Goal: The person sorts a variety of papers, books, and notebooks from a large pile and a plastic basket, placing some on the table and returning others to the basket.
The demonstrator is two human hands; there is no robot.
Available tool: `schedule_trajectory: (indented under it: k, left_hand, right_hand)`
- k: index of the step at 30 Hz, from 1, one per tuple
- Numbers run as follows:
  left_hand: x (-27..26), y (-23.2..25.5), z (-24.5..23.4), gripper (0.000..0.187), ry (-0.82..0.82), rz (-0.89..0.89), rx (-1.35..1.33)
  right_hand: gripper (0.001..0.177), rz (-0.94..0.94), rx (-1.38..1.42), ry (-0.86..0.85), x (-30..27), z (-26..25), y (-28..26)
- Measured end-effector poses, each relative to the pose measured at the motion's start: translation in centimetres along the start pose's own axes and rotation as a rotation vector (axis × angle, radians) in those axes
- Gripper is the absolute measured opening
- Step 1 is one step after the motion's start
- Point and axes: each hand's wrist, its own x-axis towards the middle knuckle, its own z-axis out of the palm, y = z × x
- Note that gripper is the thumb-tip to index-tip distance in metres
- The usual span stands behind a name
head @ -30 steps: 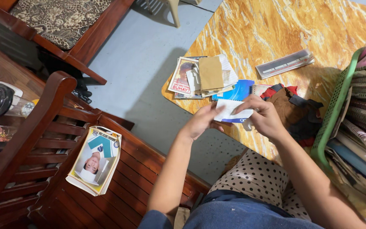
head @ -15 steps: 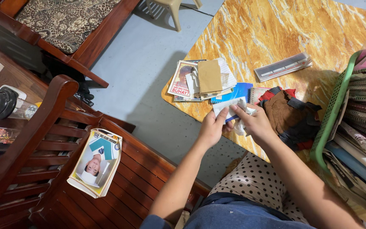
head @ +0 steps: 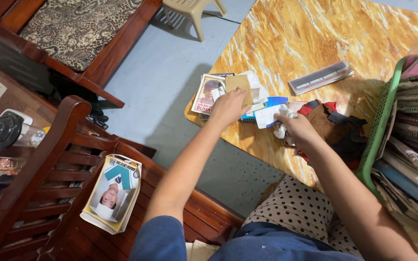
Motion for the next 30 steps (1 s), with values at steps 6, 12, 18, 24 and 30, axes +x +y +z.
schedule_trajectory:
  k: [6, 12, 18, 24, 30]
  left_hand:
    - [1.9, -1.3, -1.6, 0.032, -0.054, -0.053, -0.060]
    - [1.7, -0.3, -6.4, 0.033, 0.035, -0.135, -0.119]
    - [0.6, 0.8, -6.9, 0.034, 0.025, -0.132, -0.070]
    - [-0.7, -0.3, -0.8, 0.045, 0.032, -0.108, -0.090]
    - [-2.5, 0.0, 5.2, 0.072, 0.140, -0.006, 0.059]
  right_hand:
    - [0.025, -0.075, -0.115, -0.015, 0.5, -0.5, -1.0]
    - [0.031, -0.133, -0.321, 0.060, 8.0, 4.2, -2.8]
    - [0.032, -0.068, -0.299, -0.124, 16.0, 7.4, -3.7]
    - [0.028, -0.019, -0.223, -0.102, 15.8, 5.6, -4.1]
    - [0.028, -0.212, -0.216, 0.197, 10.2, 2.1, -2.8]
